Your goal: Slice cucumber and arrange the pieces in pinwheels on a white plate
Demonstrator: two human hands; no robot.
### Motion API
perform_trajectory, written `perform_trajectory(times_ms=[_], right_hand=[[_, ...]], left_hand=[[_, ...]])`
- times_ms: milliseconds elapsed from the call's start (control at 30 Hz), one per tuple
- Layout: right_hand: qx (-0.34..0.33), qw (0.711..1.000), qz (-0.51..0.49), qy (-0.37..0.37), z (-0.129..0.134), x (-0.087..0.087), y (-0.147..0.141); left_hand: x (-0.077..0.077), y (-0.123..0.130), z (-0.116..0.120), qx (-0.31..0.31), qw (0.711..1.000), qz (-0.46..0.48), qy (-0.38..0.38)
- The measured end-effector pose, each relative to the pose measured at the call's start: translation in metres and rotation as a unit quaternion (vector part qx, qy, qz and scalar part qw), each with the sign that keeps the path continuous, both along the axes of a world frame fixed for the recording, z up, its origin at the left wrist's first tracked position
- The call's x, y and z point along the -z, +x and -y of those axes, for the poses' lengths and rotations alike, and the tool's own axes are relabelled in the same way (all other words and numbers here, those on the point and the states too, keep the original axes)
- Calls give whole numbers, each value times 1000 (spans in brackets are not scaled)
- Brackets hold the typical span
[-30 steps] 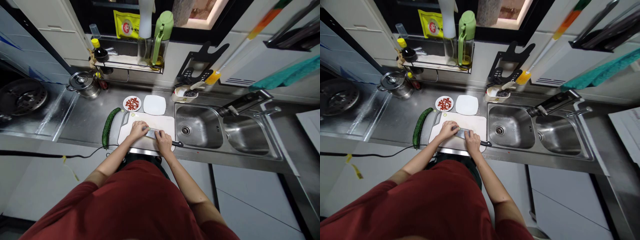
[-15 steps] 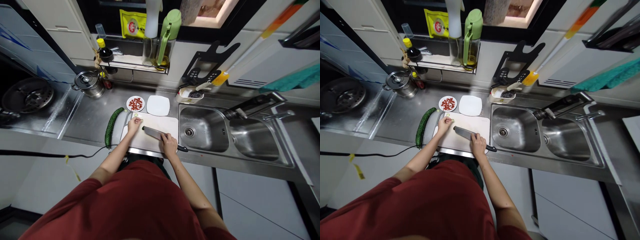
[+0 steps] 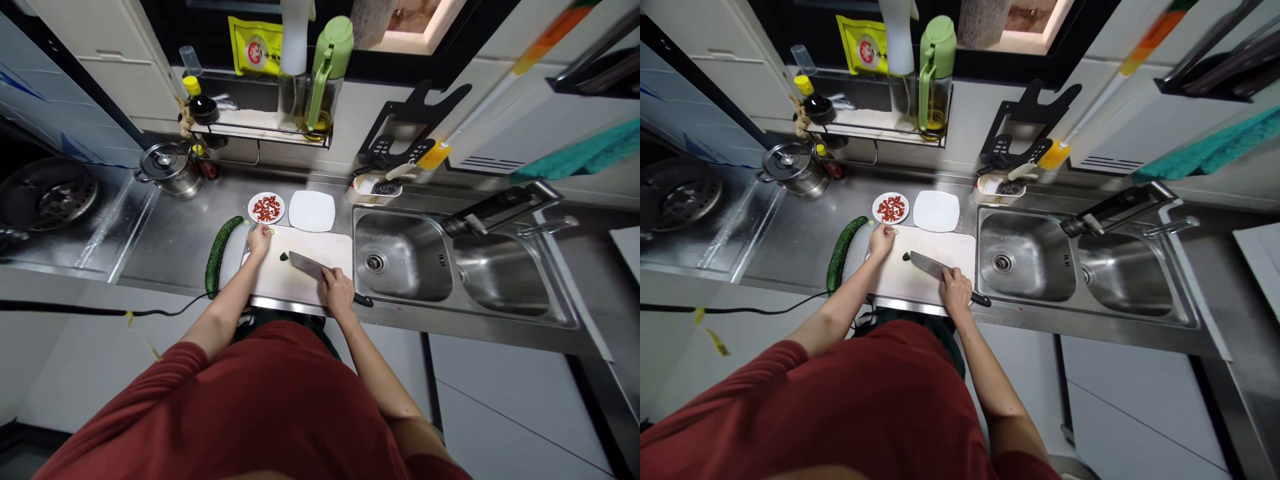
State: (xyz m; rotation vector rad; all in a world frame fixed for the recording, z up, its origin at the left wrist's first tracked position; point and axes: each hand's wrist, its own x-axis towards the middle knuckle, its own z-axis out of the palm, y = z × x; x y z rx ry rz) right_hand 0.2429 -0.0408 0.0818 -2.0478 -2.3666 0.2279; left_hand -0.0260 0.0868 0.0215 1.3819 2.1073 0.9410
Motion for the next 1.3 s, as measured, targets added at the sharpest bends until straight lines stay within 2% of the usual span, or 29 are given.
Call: perform_trajectory(times_ms=[267, 533, 700, 833, 967, 1100, 1300], right_hand=[[6, 1000, -3, -6, -2, 2, 0], [16, 1000, -24, -7, -2, 0, -4], [68, 995, -67, -27, -6, 2, -7], [92, 986, -129, -45, -11, 4, -8], [91, 984, -143, -59, -15, 5, -8], [82, 984, -143, -64, -17, 6, -9], [45, 986, -148, -64, -27, -1, -11]], left_hand=[[1, 0, 5, 13, 993, -115, 2], [-3, 3, 7, 16, 990, -136, -25], [-9, 5, 9, 8, 986, -158, -46], [-8, 5, 17, -9, 990, -137, -12], [-4, 7, 38, -18, 993, -100, 56], [0, 12, 65, 39, 990, -68, 114], [0, 22, 92, 136, 979, -59, 143]])
